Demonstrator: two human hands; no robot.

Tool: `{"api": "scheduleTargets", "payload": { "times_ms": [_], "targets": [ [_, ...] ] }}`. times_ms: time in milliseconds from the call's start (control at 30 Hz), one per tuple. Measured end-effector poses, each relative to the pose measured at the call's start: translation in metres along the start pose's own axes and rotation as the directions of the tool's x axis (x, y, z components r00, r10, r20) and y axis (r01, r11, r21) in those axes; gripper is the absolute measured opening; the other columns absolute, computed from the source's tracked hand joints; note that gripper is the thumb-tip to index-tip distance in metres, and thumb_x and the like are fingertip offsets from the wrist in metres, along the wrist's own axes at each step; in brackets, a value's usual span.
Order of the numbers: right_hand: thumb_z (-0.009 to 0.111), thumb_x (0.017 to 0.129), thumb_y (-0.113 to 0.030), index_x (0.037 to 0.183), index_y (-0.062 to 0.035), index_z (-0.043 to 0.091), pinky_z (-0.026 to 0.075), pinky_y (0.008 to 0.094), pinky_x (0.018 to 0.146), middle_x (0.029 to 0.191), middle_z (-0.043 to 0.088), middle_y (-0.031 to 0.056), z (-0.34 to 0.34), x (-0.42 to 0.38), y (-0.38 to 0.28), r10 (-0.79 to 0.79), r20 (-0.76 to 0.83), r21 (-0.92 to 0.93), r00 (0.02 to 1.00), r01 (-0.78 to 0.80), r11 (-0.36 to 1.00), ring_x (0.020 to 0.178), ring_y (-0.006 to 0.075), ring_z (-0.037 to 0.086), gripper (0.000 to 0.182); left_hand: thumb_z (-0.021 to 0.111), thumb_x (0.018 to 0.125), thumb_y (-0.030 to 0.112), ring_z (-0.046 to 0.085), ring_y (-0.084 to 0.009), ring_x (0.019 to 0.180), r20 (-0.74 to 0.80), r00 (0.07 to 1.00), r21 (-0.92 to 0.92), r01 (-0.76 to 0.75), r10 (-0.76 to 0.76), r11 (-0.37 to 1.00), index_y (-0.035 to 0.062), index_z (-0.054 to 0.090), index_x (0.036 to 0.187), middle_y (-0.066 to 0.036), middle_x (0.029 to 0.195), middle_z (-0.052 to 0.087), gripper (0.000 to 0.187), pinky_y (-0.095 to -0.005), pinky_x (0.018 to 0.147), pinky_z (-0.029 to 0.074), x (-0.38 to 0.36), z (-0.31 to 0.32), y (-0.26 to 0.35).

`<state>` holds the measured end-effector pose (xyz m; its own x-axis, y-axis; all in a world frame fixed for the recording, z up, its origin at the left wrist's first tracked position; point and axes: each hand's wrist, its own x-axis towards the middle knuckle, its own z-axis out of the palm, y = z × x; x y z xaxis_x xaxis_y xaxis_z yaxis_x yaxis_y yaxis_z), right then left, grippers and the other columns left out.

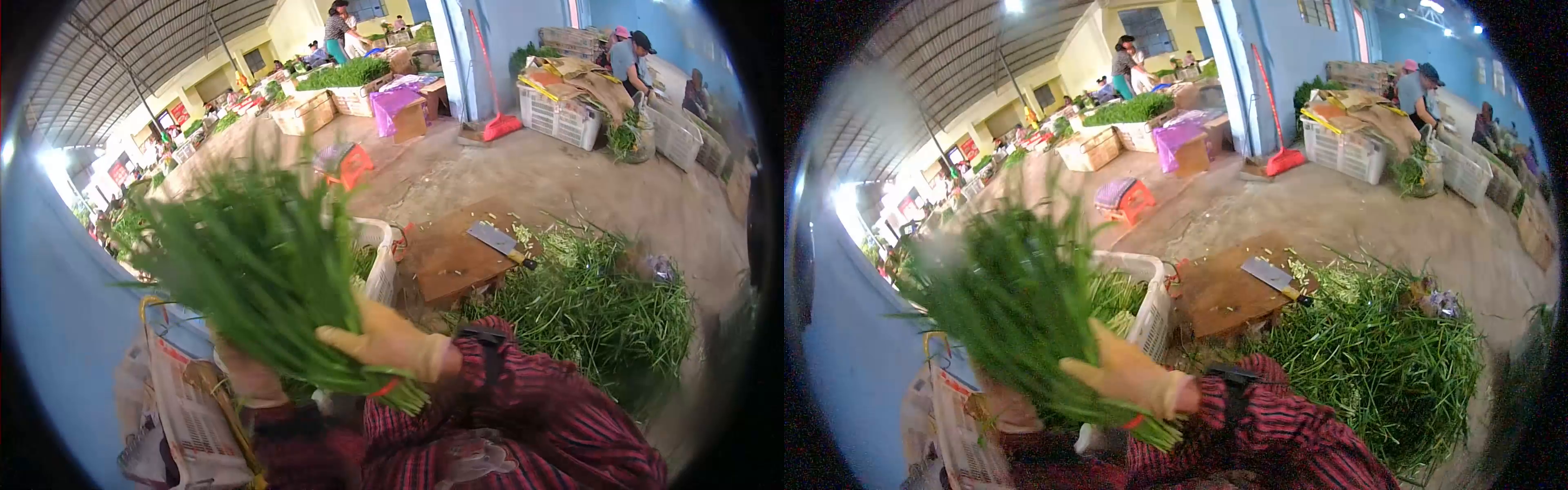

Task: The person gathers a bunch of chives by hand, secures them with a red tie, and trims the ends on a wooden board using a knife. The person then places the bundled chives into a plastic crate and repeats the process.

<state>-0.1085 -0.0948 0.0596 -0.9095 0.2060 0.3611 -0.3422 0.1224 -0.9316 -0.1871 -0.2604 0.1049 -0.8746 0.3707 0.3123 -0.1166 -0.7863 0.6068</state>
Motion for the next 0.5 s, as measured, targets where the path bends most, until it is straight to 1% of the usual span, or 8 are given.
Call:
{"api": "scheduleTargets", "payload": {
  "times_ms": [67, 167, 233, 267, 333, 367, 433, 500],
  "targets": [
    [0.068, 0.088, -0.038, 0.138, 0.0084, 0.036, 0.042, 0.0407, 0.103, 0.130, 0.054, 0.0305, 0.029, 0.004, -0.028, -0.024, 0.060, -0.162, 0.998, 0.034, 0.986, 0.120, 0.0387, 0.054, 0.075, 0.048, 0.101, 0.035, 0.058, -0.0232, 0.114, -0.034, 0.990, 0.200, -0.125, 0.134, 0.972, 0.0056, 0.052, 0.134, -0.012, 0.129, 0.058, 0.044, -0.0394, 0.096, 0.051, -0.007, -0.020, 0.037],
    [0.070, 0.086, -0.038, 0.138, 0.0080, 0.036, 0.042, 0.0414, 0.104, 0.129, 0.054, 0.0304, 0.081, 0.014, -0.009, -0.148, 0.206, -0.015, 0.967, 0.155, 0.988, 0.121, 0.0382, 0.054, 0.077, 0.048, 0.101, 0.033, 0.058, -0.0231, 0.114, -0.025, 0.959, 0.397, -0.248, 0.281, 0.884, 0.0051, 0.052, 0.134, -0.011, 0.129, 0.058, 0.043, -0.0391, 0.095, 0.051, -0.028, -0.054, 0.086],
    [0.076, 0.083, -0.035, 0.142, 0.0036, 0.035, 0.041, 0.0387, 0.105, 0.135, 0.053, 0.0225, 0.090, 0.018, -0.022, -0.036, 0.425, 0.034, 0.904, 0.024, 0.999, 0.125, 0.0283, 0.052, 0.082, 0.048, 0.101, 0.032, 0.058, -0.0230, 0.114, -0.062, 0.922, 0.528, -0.294, 0.381, 0.797, 0.0048, 0.052, 0.134, -0.011, 0.128, 0.058, 0.043, -0.0389, 0.095, 0.051, -0.054, -0.079, 0.120],
    [0.078, 0.081, -0.035, 0.142, 0.0036, 0.035, 0.043, 0.0373, 0.103, 0.133, 0.055, 0.0209, 0.091, 0.021, -0.027, 0.038, 0.479, -0.034, 0.877, -0.025, 0.999, 0.123, 0.0281, 0.052, 0.084, 0.048, 0.101, 0.032, 0.058, -0.0230, 0.113, -0.083, 0.902, 0.588, -0.299, 0.425, 0.751, 0.0047, 0.052, 0.134, -0.011, 0.128, 0.058, 0.042, -0.0388, 0.095, 0.051, -0.069, -0.090, 0.135],
    [0.077, 0.081, -0.037, 0.140, 0.0040, 0.036, 0.042, 0.0403, 0.105, 0.134, 0.052, 0.0282, 0.097, 0.021, 0.009, -0.023, 0.381, -0.092, 0.924, 0.063, 0.994, 0.123, 0.0361, 0.052, 0.082, 0.048, 0.101, 0.031, 0.058, -0.0229, 0.113, -0.101, 0.856, 0.691, -0.305, 0.506, 0.655, 0.0044, 0.052, 0.134, -0.011, 0.128, 0.058, 0.042, -0.0387, 0.095, 0.052, -0.099, -0.111, 0.163],
    [0.075, 0.084, -0.030, 0.143, -0.0027, 0.036, 0.045, 0.0383, 0.100, 0.129, 0.054, 0.0241, 0.091, 0.024, 0.019, 0.004, 0.444, 0.215, 0.896, -0.111, 0.970, 0.119, 0.0282, 0.054, 0.075, 0.048, 0.101, 0.030, 0.058, -0.0229, 0.113, -0.104, 0.837, 0.728, -0.304, 0.537, 0.614, 0.0043, 0.051, 0.134, -0.011, 0.128, 0.058, 0.041, -0.0386, 0.095, 0.052, -0.114, -0.121, 0.174],
    [0.068, 0.090, -0.020, 0.143, -0.0052, 0.037, 0.048, 0.0337, 0.094, 0.123, 0.054, 0.0135, 0.077, 0.032, 0.047, 0.082, 0.358, 0.227, 0.930, -0.172, 0.959, 0.110, 0.0219, 0.055, 0.064, 0.048, 0.102, 0.029, 0.058, -0.0228, 0.113, -0.137, 0.798, 0.790, -0.269, 0.587, 0.551, 0.0040, 0.051, 0.134, -0.011, 0.127, 0.058, 0.041, -0.0384, 0.094, 0.052, -0.149, -0.138, 0.190],
    [0.060, 0.095, -0.027, 0.143, -0.0032, 0.037, 0.046, 0.0332, 0.094, 0.125, 0.055, 0.0113, 0.058, 0.040, 0.058, 0.206, 0.285, 0.017, 0.936, -0.219, 0.976, 0.110, 0.0185, 0.056, 0.058, 0.049, 0.101, 0.028, 0.058, -0.0222, 0.112, -0.267, 0.725, 0.817, -0.179, 0.635, 0.548, 0.0033, 0.052, 0.133, -0.011, 0.126, 0.058, 0.040, -0.0382, 0.095, 0.052, -0.182, -0.138, 0.192]
  ]
}}
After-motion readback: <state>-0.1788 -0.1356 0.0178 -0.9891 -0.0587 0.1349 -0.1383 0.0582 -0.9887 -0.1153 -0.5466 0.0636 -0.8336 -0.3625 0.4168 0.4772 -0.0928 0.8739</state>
